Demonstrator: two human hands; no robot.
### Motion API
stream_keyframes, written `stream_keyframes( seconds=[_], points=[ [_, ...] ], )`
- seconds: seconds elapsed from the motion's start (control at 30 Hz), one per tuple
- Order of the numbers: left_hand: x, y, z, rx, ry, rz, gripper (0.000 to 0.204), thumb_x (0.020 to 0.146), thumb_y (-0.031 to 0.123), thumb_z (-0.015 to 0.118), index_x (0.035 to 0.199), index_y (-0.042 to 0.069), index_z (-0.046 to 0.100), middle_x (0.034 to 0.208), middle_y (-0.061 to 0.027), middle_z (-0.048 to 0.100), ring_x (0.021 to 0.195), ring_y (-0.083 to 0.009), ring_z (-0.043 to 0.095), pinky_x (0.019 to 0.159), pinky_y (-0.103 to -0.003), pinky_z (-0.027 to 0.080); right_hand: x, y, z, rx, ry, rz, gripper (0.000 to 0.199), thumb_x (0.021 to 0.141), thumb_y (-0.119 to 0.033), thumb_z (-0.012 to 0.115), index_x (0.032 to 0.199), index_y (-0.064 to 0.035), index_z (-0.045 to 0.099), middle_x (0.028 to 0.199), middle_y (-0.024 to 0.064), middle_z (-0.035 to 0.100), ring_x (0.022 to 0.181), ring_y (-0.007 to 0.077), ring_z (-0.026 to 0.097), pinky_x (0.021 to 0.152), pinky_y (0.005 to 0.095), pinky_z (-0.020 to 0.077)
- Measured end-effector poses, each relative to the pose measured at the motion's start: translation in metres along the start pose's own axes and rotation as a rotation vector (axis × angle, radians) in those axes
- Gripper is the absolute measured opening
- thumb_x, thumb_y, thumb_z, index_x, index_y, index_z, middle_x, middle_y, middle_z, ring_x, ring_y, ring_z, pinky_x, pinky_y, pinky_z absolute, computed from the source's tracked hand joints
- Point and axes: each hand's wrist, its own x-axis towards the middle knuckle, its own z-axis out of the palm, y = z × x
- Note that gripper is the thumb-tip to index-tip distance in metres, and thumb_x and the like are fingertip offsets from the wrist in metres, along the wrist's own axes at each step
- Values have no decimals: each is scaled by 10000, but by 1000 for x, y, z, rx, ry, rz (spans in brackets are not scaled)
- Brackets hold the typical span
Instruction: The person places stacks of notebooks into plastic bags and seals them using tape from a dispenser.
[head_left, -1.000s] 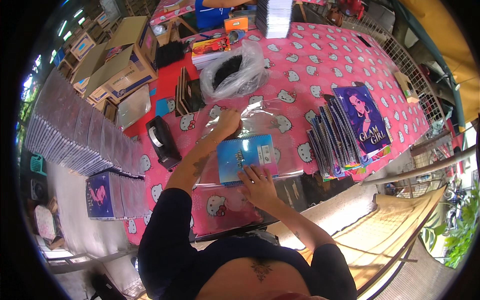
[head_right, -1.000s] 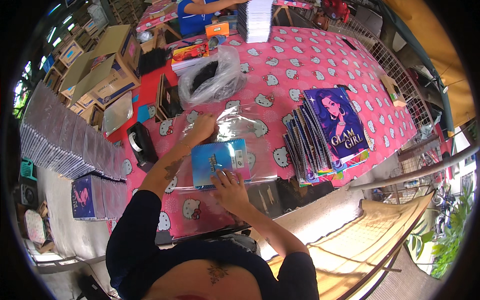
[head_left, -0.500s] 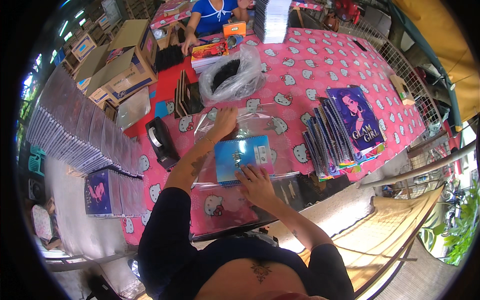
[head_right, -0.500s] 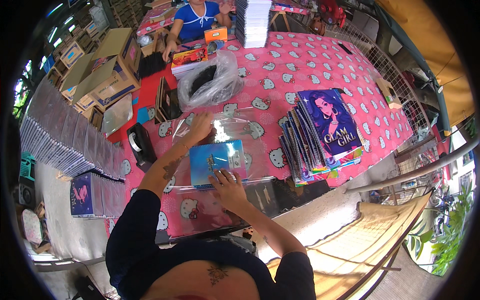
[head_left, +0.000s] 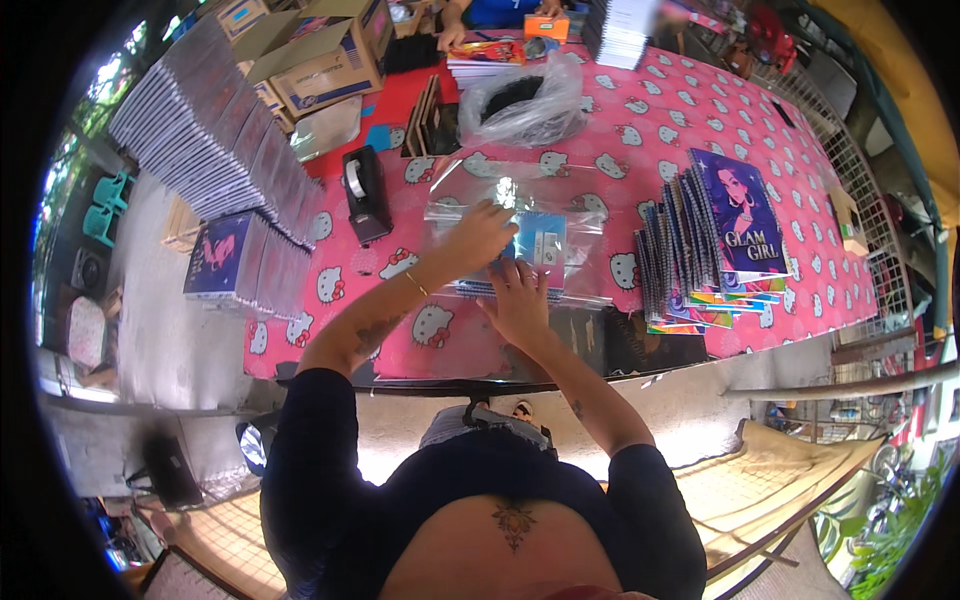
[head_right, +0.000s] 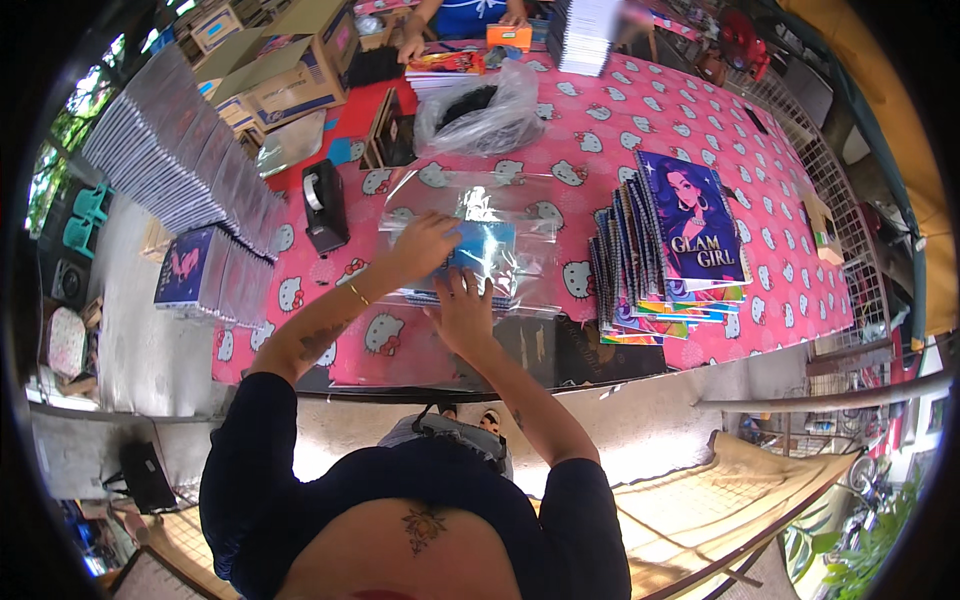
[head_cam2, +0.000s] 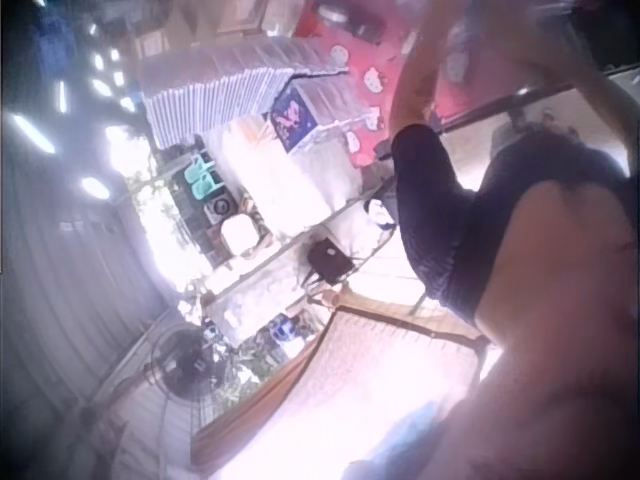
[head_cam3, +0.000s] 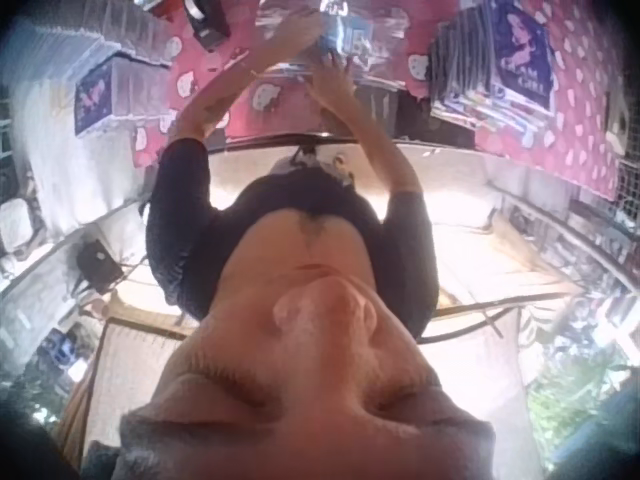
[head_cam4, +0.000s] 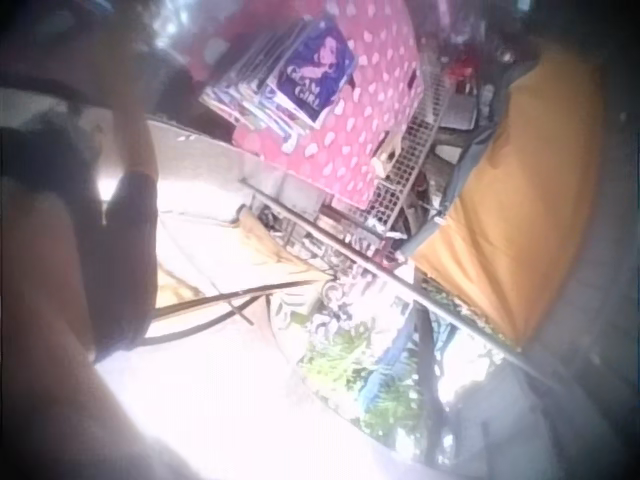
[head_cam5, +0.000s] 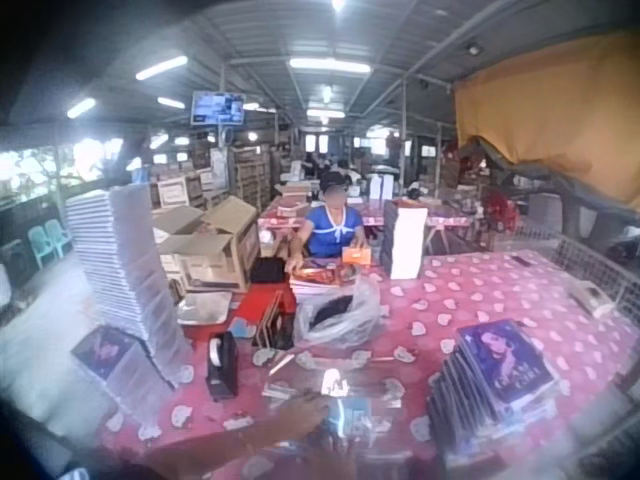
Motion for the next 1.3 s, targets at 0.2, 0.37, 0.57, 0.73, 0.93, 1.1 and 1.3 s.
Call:
stream_keyframes(
  seconds=[0.2, 0.37, 0.57, 0.73, 0.93, 1.1, 1.3],
  points=[
    [-37, 55, 40, -266, 96, -338, 190, 790, 101, 648, 960, 16, 642, 907, -173, 666, 775, -375, 666, 700, -456, 547, -13, 11, 28, -126, -28, -66, 642, 830, -371, 686, 1375, -81, 507, 1402, 181, 463, 1396, 372, 354, 1072, 700, 243],
    [-40, 60, 36, -390, 133, -457, 208, 860, 96, 609, 1044, 4, 640, 958, -201, 692, 826, -371, 687, 722, -431, 566, -8, 23, 36, 228, 24, 7, 651, 827, -244, 678, 1411, -63, 454, 1399, 218, 413, 1401, 386, 306, 1089, 673, 213],
    [-55, 78, 56, -58, 166, -381, 284, 840, 98, 574, 1088, -30, 626, 1235, -182, 607, 1154, -351, 576, 976, -449, 463, -1, 17, -43, 75, 98, -12, 717, 782, -188, 718, 1419, -82, 408, 1404, 214, 349, 1366, 372, 296, 1085, 561, 262],
    [-63, 88, 35, -84, 56, -373, 451, 910, 209, 551, 1266, -66, 532, 1353, -221, 526, 1303, -370, 464, 1098, -512, 340, 5, 64, -4, -217, -85, -245, 592, 773, -238, 746, 1304, -60, 556, 1236, 92, 556, 1150, 256, 545, 1033, 487, 344],
    [-169, 11, 9, -199, 262, -1227, 232, 885, 186, 609, 1053, 57, 702, 1100, -234, 649, 1111, -374, 594, 913, -490, 474, 3, 55, -21, -247, -122, -268, 530, 801, -318, 713, 1233, -35, 596, 1163, 89, 589, 1058, 235, 587, 1003, 432, 379],
    [-194, -134, -39, -648, 606, -1503, 191, 824, 165, 719, 880, -16, 696, 808, -108, 675, 705, -219, 614, 588, -355, 466, 5, 54, -18, -256, -48, -322, 550, 800, -309, 715, 1260, -34, 587, 1098, 83, 586, 1033, 237, 592, 989, 438, 390],
    [-184, -93, 6, -1434, 1160, -1389, 134, 794, 138, 719, 839, 11, 725, 780, -50, 691, 664, -131, 623, 567, -285, 478, 0, 57, -21, -217, -32, -251, 544, 770, -277, 734, 1241, -39, 600, 1045, 69, 584, 998, 228, 603, 967, 422, 400]
  ],
)
